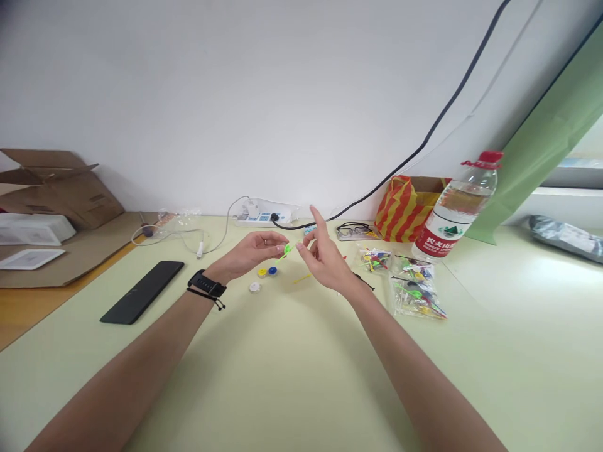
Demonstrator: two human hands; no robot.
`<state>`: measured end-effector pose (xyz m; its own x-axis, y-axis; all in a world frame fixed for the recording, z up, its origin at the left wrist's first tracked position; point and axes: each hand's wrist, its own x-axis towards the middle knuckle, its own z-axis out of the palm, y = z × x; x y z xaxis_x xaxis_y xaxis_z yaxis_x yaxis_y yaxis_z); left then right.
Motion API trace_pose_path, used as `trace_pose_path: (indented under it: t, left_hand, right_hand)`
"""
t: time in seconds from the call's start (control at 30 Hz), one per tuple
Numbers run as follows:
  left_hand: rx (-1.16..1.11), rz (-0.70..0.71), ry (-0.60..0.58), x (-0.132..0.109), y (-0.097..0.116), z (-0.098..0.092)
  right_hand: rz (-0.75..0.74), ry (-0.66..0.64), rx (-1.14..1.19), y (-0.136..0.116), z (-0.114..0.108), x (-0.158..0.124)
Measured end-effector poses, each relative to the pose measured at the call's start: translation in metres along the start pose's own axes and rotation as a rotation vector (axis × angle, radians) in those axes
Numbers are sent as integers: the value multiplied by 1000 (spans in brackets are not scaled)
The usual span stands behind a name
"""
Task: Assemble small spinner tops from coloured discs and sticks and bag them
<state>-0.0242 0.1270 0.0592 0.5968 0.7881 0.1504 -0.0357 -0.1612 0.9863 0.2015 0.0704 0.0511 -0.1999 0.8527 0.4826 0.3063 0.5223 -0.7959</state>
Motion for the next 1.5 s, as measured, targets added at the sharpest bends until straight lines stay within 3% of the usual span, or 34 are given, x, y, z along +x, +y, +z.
trace_pose_path:
  t: [0.13,0.3,0.57,0.9,1.2,1.37,1.5]
  left_hand:
    - [-22,15,19,1,-1,-2]
    - [-14,-8,44,3,-4,-3]
    - [8,-16,7,1,0,1]
    - [45,-79,-90,0,0,5]
    - [-17,-85,-61,-1,-3,-1]
    - [-45,-85,-18,0,-6,-4]
    - [-71,-80,1,0,-6,-5]
  right_hand:
    - [45,138,56,7,13,-3]
    - [188,-73,23,8,6,-1]
    - [98,44,144,7,5,4]
    - [52,-24,67,12,8,2]
    - [54,83,43,10,13,-4]
    - [212,-55,-21,13,10,-4]
    - [135,23,-42,18,1,3]
